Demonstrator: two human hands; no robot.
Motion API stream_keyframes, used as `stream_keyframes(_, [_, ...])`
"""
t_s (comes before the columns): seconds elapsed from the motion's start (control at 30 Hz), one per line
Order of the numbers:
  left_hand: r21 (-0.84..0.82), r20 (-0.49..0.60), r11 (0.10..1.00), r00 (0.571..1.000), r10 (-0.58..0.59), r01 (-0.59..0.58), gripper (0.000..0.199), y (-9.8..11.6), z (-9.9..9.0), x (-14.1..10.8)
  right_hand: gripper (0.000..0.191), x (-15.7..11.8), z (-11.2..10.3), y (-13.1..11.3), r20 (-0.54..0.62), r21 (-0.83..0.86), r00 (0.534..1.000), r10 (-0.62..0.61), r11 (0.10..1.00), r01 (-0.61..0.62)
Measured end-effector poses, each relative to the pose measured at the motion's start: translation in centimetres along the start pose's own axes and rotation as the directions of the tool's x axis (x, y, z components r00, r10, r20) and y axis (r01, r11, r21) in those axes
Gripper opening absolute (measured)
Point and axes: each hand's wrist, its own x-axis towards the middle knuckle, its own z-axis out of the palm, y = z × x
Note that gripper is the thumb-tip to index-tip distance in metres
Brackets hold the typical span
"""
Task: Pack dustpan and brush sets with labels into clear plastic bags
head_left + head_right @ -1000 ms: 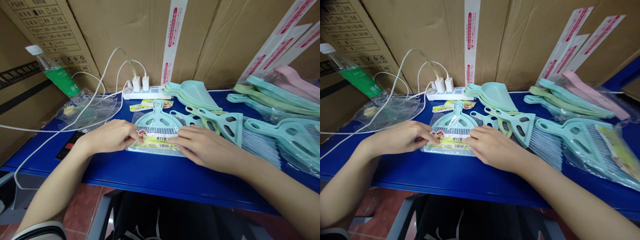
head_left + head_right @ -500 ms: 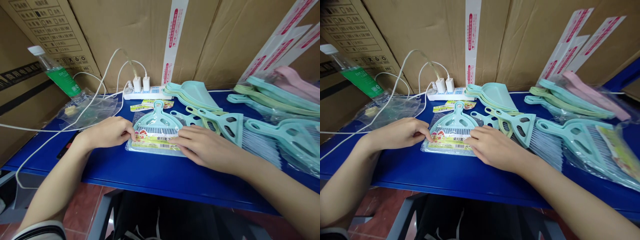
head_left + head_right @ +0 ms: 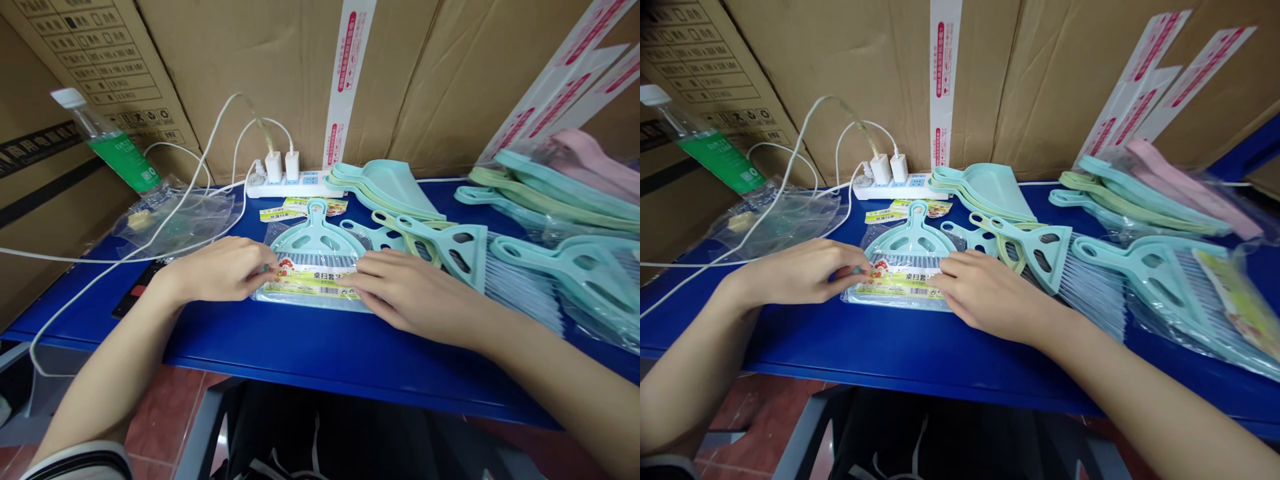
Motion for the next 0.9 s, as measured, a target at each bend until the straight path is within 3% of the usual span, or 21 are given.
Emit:
stream_keyframes(0.1, [0.019,0.059,1.0,0.998,-0.001,0.0,0.018,-0.1,0.14,0.15,0.033,-0.03,0.08,-0.04,0.001,-0.002,1.0,0.001,1.0,-0.001])
stream_keyframes(0.37, [-0.046,0.05,0.999,0.998,0.025,-0.023,0.022,0.05,0.18,0.33,0.034,-0.03,0.05,-0.06,0.008,-0.003,1.0,0.009,1.0,-0.009])
stream_keyframes(0.9, [-0.008,0.052,0.999,0.997,-0.054,0.054,0.017,0.13,-0.01,0.29,0.03,-0.15,0.31,0.01,0.011,0.0,1.0,0.017,1.0,-0.017])
